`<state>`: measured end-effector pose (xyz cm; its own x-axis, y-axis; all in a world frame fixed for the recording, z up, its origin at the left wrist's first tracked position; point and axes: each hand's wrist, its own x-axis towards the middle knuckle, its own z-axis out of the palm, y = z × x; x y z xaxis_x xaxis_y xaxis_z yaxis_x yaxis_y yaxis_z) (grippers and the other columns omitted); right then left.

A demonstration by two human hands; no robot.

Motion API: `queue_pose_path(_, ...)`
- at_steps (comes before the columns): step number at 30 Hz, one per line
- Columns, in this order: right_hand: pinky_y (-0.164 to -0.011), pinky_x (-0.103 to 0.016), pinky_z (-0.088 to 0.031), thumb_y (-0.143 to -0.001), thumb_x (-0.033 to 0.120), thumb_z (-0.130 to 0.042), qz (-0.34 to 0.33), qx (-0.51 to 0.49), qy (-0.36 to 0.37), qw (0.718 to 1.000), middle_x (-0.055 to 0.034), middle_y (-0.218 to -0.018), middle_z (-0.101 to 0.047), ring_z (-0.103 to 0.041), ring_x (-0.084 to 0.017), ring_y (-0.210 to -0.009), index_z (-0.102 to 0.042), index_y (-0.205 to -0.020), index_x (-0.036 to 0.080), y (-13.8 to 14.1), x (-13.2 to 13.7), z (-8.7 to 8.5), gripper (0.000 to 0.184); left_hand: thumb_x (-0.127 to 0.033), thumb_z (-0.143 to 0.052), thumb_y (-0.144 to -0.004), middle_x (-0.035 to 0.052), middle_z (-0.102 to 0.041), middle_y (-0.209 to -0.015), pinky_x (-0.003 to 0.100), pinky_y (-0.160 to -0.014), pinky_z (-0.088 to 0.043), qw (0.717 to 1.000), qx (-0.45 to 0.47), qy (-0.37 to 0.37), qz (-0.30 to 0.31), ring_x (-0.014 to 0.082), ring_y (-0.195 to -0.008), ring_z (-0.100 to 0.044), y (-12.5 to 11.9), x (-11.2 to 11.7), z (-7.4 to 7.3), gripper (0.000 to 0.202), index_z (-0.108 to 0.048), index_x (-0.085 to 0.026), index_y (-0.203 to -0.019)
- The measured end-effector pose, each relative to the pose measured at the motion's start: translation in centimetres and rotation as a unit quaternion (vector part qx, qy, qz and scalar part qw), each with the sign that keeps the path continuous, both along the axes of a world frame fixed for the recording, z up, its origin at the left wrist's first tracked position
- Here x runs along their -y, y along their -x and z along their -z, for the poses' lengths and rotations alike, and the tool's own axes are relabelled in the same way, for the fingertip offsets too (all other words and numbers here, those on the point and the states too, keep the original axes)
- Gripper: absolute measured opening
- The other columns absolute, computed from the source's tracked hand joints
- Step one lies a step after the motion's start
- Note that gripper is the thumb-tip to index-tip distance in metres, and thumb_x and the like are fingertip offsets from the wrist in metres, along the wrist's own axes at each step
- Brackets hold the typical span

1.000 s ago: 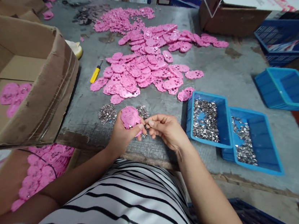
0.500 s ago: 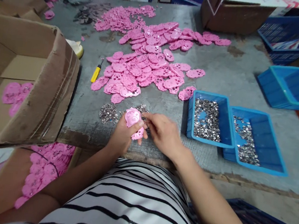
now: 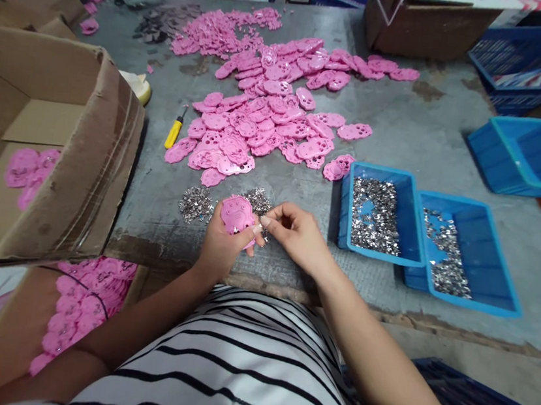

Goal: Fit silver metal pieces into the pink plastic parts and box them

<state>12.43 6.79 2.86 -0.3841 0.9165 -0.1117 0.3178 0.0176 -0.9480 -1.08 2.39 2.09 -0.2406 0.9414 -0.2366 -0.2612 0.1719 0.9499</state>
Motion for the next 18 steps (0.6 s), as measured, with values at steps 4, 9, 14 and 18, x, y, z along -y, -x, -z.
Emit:
queue_pose_path(4, -0.06, -0.026, -0.038, -0.073, 0.055, -0.065, -0.032, -0.01, 0.033, 0.999, 0.0004, -0.063, -0.057, -0.048, -0.013, -0.061, -0.057, -0.067, 0.017, 0.0, -0.2, -0.2, 0.039, -0.012, -0.067, -0.064, -0.0029, -0.061, -0.076, 0.016, -0.035, -0.042, 0.999, -0.032, 0.004, 0.003, 0.0094, -0.049, -0.06, 0.0, 0.3, 0.4, 0.036, -0.044, -0.021, -0.091)
queue_pose_path(9, -0.065, -0.029, -0.04, -0.08, 0.049, -0.059, -0.061, 0.023, -0.025, 0.998, -0.0024, -0.07, -0.06, -0.052, -0.016, -0.068, -0.058, -0.068, 0.018, 0.1, -0.1, -0.2, 0.033, -0.014, -0.068, -0.065, -0.0035, -0.061, -0.075, 0.016, -0.035, -0.043, 0.998, -0.055, 0.008, 0.008, 0.0098, -0.05, -0.06, 0.1, 0.5, 1.1, 0.037, -0.045, -0.022, -0.094)
queue_pose_path(14, -0.068, -0.03, -0.042, -0.086, 0.045, -0.053, -0.029, 0.013, -0.076, 0.997, -0.0035, -0.074, -0.057, -0.052, -0.017, -0.071, -0.054, -0.068, 0.021, 0.4, 0.1, 0.1, 0.03, -0.036, -0.075, -0.066, -0.0014, -0.063, -0.08, 0.022, -0.045, -0.049, 0.994, 0.108, -0.029, 0.007, 0.0134, -0.06, -0.063, 0.2, 0.1, 0.8, 0.046, -0.047, -0.022, -0.099)
queue_pose_path(18, -0.092, -0.037, -0.041, -0.085, 0.043, -0.057, 0.031, -0.02, -0.128, 0.991, -0.0086, -0.099, -0.057, -0.053, -0.022, -0.101, -0.056, -0.069, 0.021, 0.9, 0.5, 0.2, 0.027, -0.059, -0.058, -0.079, 0.0036, -0.066, -0.096, 0.035, -0.083, -0.053, 0.952, 0.298, -0.075, 0.002, 0.0201, -0.094, -0.065, 0.4, -0.1, 0.2, 0.047, -0.053, -0.024, -0.11)
